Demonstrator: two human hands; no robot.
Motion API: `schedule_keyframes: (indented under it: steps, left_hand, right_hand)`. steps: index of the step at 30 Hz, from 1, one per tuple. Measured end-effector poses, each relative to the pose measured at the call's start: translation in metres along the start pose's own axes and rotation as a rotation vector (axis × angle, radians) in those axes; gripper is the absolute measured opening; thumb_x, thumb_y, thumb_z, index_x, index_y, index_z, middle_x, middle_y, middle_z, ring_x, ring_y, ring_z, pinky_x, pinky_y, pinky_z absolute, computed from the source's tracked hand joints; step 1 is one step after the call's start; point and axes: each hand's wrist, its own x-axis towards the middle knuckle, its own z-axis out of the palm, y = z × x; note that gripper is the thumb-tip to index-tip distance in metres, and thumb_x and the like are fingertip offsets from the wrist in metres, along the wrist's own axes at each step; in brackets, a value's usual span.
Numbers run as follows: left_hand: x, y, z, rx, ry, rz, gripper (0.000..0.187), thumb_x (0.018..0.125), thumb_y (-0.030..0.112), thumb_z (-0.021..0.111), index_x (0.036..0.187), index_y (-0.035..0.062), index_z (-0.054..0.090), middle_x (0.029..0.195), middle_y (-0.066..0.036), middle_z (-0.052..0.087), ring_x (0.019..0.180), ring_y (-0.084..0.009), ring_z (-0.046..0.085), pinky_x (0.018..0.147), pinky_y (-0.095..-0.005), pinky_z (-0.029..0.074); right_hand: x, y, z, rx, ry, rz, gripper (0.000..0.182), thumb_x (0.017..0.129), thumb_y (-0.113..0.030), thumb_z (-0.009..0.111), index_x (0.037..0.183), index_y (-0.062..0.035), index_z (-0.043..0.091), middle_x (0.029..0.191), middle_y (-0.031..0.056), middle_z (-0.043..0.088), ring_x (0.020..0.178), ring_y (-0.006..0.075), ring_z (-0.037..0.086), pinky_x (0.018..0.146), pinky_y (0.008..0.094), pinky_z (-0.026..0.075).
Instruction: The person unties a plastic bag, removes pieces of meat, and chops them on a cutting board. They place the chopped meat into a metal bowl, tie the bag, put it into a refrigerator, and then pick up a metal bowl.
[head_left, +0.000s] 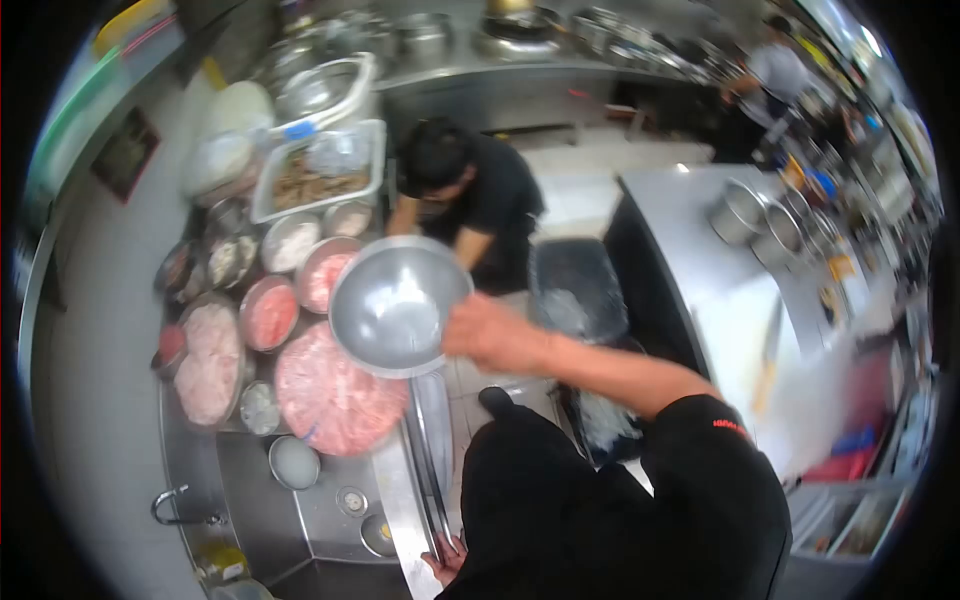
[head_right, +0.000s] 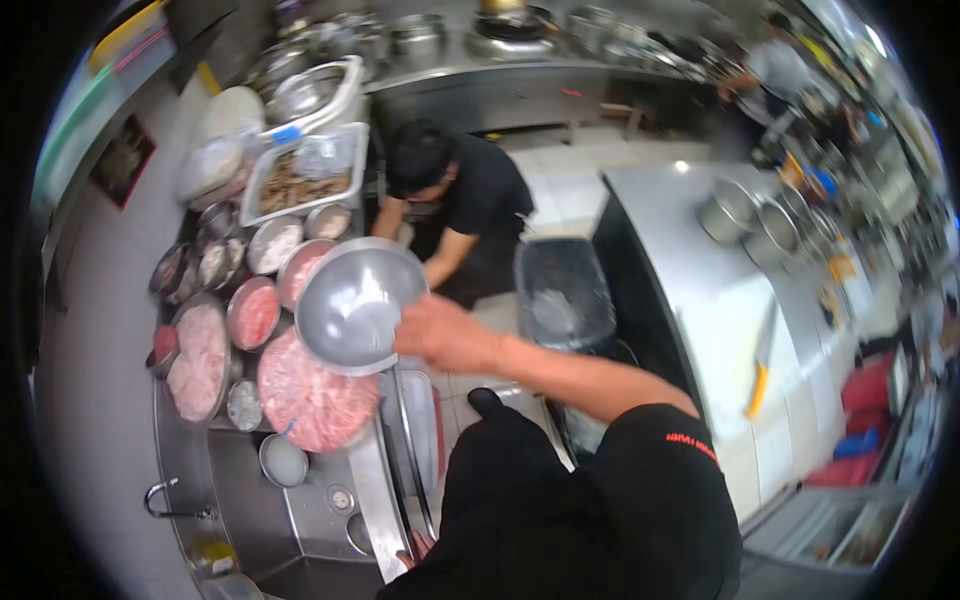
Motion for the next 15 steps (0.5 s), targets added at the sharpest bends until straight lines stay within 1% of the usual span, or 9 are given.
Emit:
schedule_keyframes:
  steps: [1,2,3,5,6,9,11,12,15]
  left_hand:
    - [-0.003,-0.025,0.001,-0.045,0.035,-0.055,0.052,0.091,0.051,0.058,0.128,0.0149,0.054,0.132,-0.007,0.058,0.123,-0.0215,0.054,0.095,-0.0431,0.05]
    - [-0.005,-0.064,-0.001,0.456,0.12,0.078,0.05,0.093,0.055,0.052,0.127,0.0185,0.057,0.131,0.002,0.06,0.118,-0.018,0.058,0.085,-0.0392,0.05]
    - [-0.001,-0.056,-0.004,0.482,0.162,0.069,0.05,0.093,0.055,0.052,0.127,0.0185,0.057,0.131,0.002,0.06,0.118,-0.018,0.058,0.085,-0.0392,0.05]
    - [0.017,-0.039,-0.012,1.81,-0.336,0.344,0.05,0.093,0.058,0.05,0.125,0.0213,0.06,0.131,0.009,0.06,0.115,-0.0146,0.059,0.079,-0.0377,0.046]
    - [0.022,-0.058,-0.012,1.418,-0.015,0.663,0.05,0.091,0.056,0.054,0.124,0.0197,0.062,0.128,0.009,0.062,0.113,-0.0131,0.06,0.08,-0.04,0.046]
    - [0.021,-0.074,-0.01,1.486,-0.042,0.587,0.055,0.092,0.059,0.05,0.127,0.018,0.058,0.139,0.008,0.054,0.125,-0.0103,0.05,0.088,-0.0357,0.043]
    - [0.02,-0.095,-0.016,1.625,0.087,0.638,0.055,0.089,0.063,0.051,0.119,0.0173,0.059,0.135,0.007,0.056,0.119,-0.0122,0.052,0.086,-0.0364,0.043]
    - [0.021,-0.104,-0.02,1.717,0.19,0.713,0.056,0.086,0.066,0.053,0.111,0.0167,0.061,0.132,0.005,0.059,0.113,-0.0141,0.055,0.084,-0.0372,0.043]
    - [0.048,-0.132,-0.037,2.216,0.418,0.606,0.056,0.082,0.07,0.054,0.097,0.0155,0.058,0.115,0.0,0.064,0.098,-0.0184,0.056,0.08,-0.0384,0.044]
  right_hand:
    - [-0.032,-0.035,0.003,0.085,-0.019,0.081,0.019,0.065,-0.009,0.066,0.082,-0.0109,0.057,0.082,0.0038,0.054,0.085,0.0254,0.053,0.074,0.0404,0.04]
    - [-0.063,-0.064,0.008,0.135,-0.013,0.195,0.019,0.066,-0.008,0.067,0.081,-0.0103,0.057,0.08,0.0045,0.053,0.085,0.0254,0.053,0.074,0.0409,0.04]
    - [-0.094,-0.091,0.015,0.182,0.001,0.308,0.019,0.067,-0.007,0.069,0.081,-0.0097,0.057,0.079,0.0053,0.053,0.085,0.0253,0.053,0.075,0.0413,0.04]
    - [-0.149,-0.127,0.032,0.307,0.084,0.51,0.016,0.073,-0.007,0.07,0.085,-0.0083,0.06,0.081,0.008,0.056,0.088,0.0286,0.055,0.075,0.042,0.042]
    - [-0.169,-0.138,0.033,0.273,0.117,0.532,0.016,0.073,-0.007,0.07,0.085,-0.0083,0.06,0.081,0.008,0.056,0.088,0.0286,0.055,0.075,0.042,0.042]
    - [-0.228,-0.15,0.043,0.4,0.341,0.934,0.011,0.081,-0.009,0.071,0.089,-0.0064,0.064,0.081,0.0055,0.062,0.084,0.0216,0.06,0.072,0.0356,0.046]
    - [-0.27,-0.138,0.058,0.998,0.62,1.302,0.017,0.086,-0.014,0.072,0.097,-0.0025,0.066,0.088,0.0015,0.067,0.08,0.0127,0.062,0.073,0.0303,0.049]
    - [-0.282,-0.142,0.044,1.187,0.807,1.27,0.018,0.087,-0.013,0.072,0.099,-0.002,0.066,0.09,-0.0021,0.067,0.08,0.0046,0.058,0.073,0.0242,0.048]
    - [-0.316,-0.179,-0.006,1.215,1.001,1.258,0.015,0.086,-0.014,0.073,0.093,-0.0031,0.066,0.083,-0.0035,0.065,0.076,0.0042,0.055,0.068,0.0241,0.045]
